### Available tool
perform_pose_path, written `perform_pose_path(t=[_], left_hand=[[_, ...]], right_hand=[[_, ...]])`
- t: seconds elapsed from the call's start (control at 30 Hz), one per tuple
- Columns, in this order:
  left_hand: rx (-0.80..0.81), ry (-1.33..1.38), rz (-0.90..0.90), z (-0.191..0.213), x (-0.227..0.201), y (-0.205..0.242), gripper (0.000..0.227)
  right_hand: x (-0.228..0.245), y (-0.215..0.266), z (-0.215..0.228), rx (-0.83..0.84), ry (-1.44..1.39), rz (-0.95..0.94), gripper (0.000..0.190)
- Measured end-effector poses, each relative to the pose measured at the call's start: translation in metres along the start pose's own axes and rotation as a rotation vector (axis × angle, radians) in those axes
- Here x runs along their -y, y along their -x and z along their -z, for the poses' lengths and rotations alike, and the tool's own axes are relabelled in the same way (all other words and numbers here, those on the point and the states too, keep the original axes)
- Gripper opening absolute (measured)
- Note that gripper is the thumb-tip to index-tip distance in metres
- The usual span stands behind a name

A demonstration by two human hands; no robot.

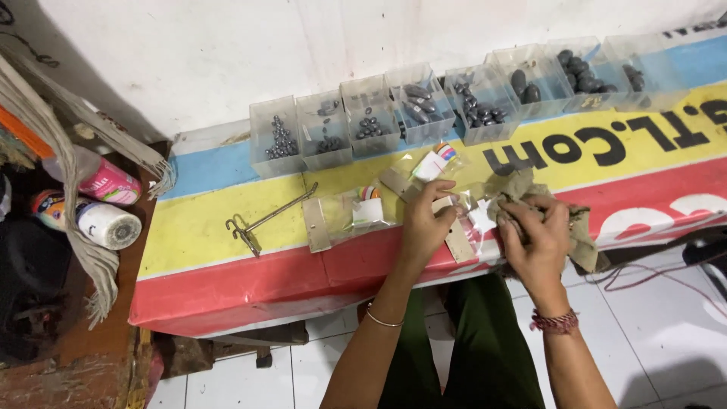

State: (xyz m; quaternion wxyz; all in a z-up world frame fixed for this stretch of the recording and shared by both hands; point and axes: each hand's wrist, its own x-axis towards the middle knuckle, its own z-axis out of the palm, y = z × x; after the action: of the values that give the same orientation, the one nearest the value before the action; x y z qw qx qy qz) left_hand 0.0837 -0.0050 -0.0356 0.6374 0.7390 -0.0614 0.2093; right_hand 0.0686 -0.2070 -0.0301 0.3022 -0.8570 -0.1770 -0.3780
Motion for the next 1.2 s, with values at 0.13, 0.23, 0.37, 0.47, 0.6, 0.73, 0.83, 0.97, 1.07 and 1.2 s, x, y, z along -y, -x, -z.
perform_pose_path(t=[0.13,0.23,0.37,0.47,0.6,0.73,0.83,0.97,1.07,1.2], left_hand=[[0.045,-0.016,0.008,0.006,-0.017,0.002,0.042],[0.035,-0.032,-0.002,0.008,-0.022,0.004,0.042],[0.054,-0.023,0.028,0.010,-0.021,0.005,0.039],[0.079,-0.017,0.065,0.010,-0.020,0.008,0.038],[0.100,-0.066,0.104,0.015,-0.051,0.013,0.039],[0.113,-0.073,0.087,0.011,-0.039,0.012,0.039],[0.110,-0.098,0.072,0.008,-0.022,0.008,0.038],[0.100,-0.079,0.053,0.003,-0.010,0.009,0.038],[0.082,-0.080,0.038,0.001,-0.008,0.009,0.038],[0.073,-0.067,-0.012,0.002,-0.001,0.010,0.039]], right_hand=[[0.009,-0.010,0.008,0.042,0.002,0.018,0.019],[-0.003,-0.006,0.005,0.054,0.058,-0.025,0.021],[-0.025,-0.003,-0.001,-0.046,0.049,-0.082,0.022],[-0.013,-0.009,0.013,-0.125,-0.003,-0.110,0.019],[0.024,0.005,0.021,-0.093,-0.046,-0.121,0.011],[0.077,0.024,0.007,0.062,-0.075,-0.021,0.011],[0.068,0.035,0.001,0.063,0.064,0.092,0.017],[0.056,0.034,0.011,0.079,0.127,-0.016,0.013],[0.033,0.041,0.014,0.052,0.131,-0.092,0.012],[0.013,0.038,0.022,-0.024,0.109,-0.158,0.009]])
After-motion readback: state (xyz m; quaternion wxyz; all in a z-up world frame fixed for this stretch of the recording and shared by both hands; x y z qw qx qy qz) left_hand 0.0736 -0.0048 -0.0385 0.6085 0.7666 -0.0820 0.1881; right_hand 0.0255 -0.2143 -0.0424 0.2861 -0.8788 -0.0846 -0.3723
